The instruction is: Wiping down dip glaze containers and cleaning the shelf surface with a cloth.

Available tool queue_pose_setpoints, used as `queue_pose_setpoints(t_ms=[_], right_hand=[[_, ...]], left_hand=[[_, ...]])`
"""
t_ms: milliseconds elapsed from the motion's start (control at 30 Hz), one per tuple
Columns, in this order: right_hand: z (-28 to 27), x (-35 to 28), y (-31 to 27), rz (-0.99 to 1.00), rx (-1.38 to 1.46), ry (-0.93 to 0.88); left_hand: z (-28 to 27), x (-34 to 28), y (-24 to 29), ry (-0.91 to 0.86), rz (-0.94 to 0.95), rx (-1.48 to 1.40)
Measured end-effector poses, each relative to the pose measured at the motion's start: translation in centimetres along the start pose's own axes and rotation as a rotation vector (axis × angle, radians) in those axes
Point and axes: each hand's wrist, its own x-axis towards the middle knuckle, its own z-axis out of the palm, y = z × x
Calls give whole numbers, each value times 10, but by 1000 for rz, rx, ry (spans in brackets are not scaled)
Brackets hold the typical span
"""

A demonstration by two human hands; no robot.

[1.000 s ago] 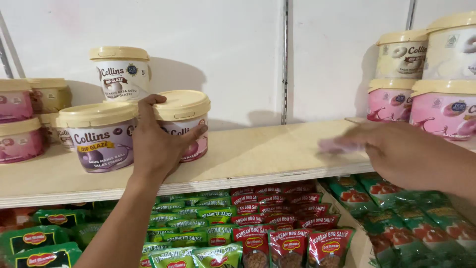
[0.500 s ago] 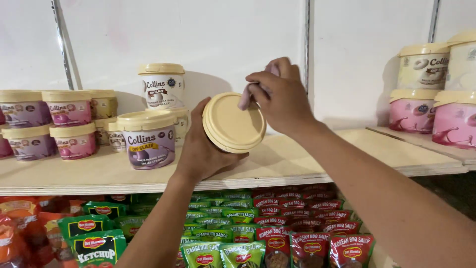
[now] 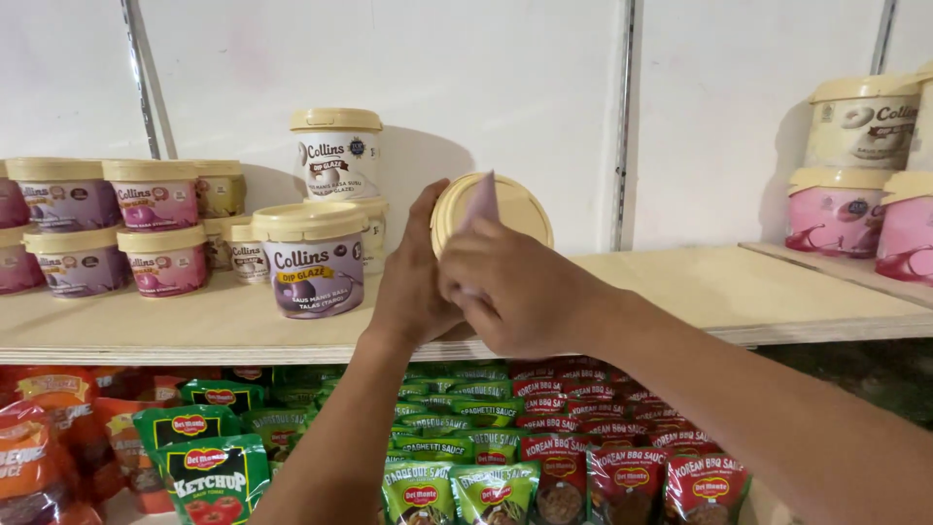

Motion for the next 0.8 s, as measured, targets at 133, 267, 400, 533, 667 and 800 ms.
queue_pose_setpoints(t_ms=[133, 267, 400, 533, 667, 800], right_hand=[[-22, -34, 33, 136, -77, -276], [-32, -15, 22, 182, 30, 52], [-12, 10, 21, -144, -59, 252], [-4, 33, 55, -74, -243, 260], [1, 43, 67, 490, -17, 310], [22, 28, 57, 419, 56, 407]], left_hand=[[4, 1, -4, 105, 100, 105], [4, 2, 7, 27, 70, 86], [3, 2, 4, -12, 74, 108], [2, 2, 6, -12, -8, -10], [2, 5, 3, 16, 131, 131], [0, 4, 8, -15, 18, 55]])
